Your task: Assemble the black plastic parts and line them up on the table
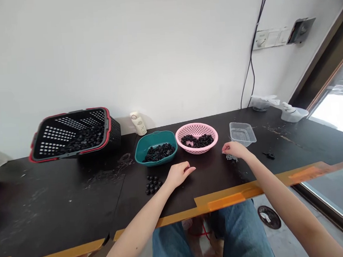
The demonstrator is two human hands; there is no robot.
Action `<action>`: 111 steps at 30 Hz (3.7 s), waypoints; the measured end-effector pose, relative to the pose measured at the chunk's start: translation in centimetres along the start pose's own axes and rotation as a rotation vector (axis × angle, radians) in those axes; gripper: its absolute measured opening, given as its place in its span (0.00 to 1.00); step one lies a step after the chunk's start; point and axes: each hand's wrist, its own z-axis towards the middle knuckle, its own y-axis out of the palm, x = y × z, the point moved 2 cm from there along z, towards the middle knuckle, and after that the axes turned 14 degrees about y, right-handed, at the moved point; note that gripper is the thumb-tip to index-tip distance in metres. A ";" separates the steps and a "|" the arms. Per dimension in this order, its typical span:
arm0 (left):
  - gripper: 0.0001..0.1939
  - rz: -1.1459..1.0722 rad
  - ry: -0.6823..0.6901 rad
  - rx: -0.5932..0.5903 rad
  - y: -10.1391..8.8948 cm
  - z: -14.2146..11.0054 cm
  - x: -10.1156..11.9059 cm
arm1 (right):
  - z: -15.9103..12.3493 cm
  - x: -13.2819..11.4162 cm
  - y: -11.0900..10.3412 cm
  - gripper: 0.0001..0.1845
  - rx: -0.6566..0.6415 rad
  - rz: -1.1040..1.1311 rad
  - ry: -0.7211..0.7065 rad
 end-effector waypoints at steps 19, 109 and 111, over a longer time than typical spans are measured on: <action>0.21 -1.165 -0.357 0.423 2.8 0.0 -1.3 | -7.9 -10.9 1.8 0.13 -0.250 0.605 -0.446; 0.22 -1.319 -0.468 0.507 2.7 -0.3 -1.9 | 6.3 -17.9 4.8 0.09 -0.255 -0.211 -0.308; 0.22 -1.310 -0.473 0.510 2.7 -0.3 -1.9 | 5.9 -18.0 4.3 0.07 -0.215 -0.176 -0.313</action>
